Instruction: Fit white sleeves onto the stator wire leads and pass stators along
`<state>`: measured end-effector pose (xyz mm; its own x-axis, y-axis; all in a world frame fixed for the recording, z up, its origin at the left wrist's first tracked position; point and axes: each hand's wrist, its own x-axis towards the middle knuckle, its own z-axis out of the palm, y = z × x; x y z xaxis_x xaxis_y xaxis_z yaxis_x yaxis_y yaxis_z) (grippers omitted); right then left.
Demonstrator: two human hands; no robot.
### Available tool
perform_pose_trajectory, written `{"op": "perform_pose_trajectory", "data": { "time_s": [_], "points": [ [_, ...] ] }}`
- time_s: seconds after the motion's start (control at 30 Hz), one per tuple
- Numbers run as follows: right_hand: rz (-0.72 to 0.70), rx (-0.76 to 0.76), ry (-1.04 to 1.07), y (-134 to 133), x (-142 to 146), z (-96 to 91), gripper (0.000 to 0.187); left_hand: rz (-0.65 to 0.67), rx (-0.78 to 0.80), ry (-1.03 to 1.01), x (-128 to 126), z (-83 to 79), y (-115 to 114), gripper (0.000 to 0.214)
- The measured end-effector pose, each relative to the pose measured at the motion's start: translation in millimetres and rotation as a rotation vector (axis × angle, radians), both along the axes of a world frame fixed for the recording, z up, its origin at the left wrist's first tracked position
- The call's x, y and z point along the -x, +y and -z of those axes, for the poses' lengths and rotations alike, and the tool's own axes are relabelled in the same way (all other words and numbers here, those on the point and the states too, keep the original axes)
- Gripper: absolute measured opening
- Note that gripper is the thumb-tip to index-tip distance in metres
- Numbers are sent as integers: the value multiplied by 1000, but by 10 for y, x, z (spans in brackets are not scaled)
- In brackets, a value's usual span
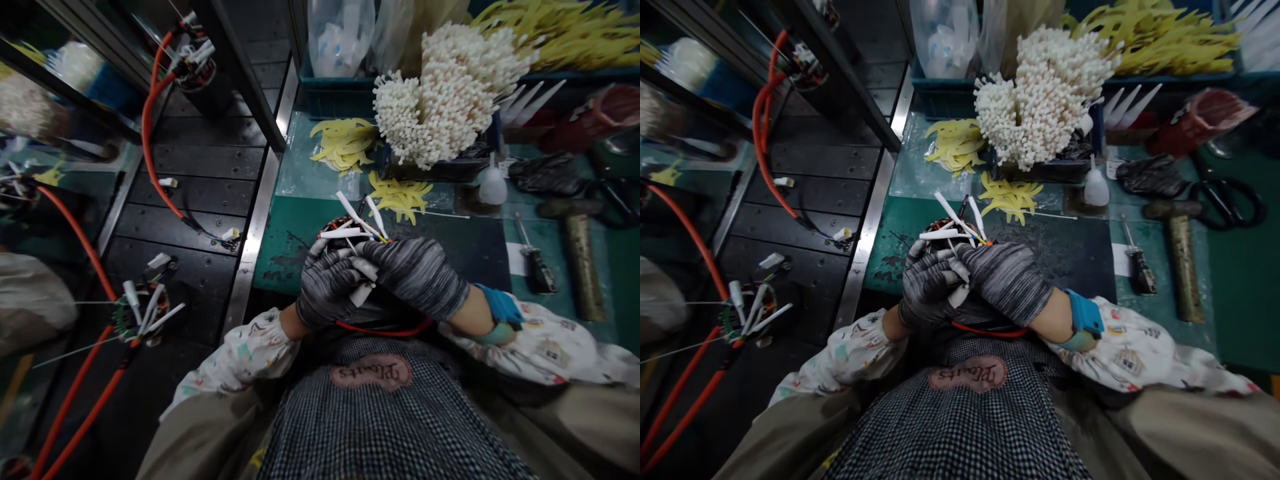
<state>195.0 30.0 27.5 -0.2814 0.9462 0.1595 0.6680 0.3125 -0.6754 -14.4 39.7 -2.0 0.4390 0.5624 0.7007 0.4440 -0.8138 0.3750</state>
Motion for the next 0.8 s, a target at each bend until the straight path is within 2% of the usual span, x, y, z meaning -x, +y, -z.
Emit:
{"op": "perform_pose_trajectory", "data": {
  "time_s": [0.07, 0.17, 0.23, 0.3, 0.4, 0.53, 0.67, 0.8],
  "points": [
    [-2, 11, 50, 36, 17, -25, 22, -4, 12, -16, -12, -2, 0, 4],
    [49, 77, 344, 22, 15, -117, 21, -12, -34, -27, -12, 25, 3, 8],
    [-17, 194, 528, 8, -8, -206, 22, -20, -40, -20, 7, 47, 3, 11],
    [-112, 287, 593, 9, -44, -273, 19, -1, -1, 9, 39, 58, 0, 17],
    [-73, 261, 548, 26, -106, -270, 11, 57, 84, 42, 87, 55, -2, 14],
    [-3, 234, 469, 25, -158, -142, 11, 45, 81, 29, 97, 57, -2, 12],
    [-17, 207, 439, 8, -146, -60, 11, 4, 51, 63, 72, 53, -1, 14],
    [-103, 77, 423, -8, -163, -34, 11, 21, 54, 11, 65, 9, 9, 10]
  ]
}}
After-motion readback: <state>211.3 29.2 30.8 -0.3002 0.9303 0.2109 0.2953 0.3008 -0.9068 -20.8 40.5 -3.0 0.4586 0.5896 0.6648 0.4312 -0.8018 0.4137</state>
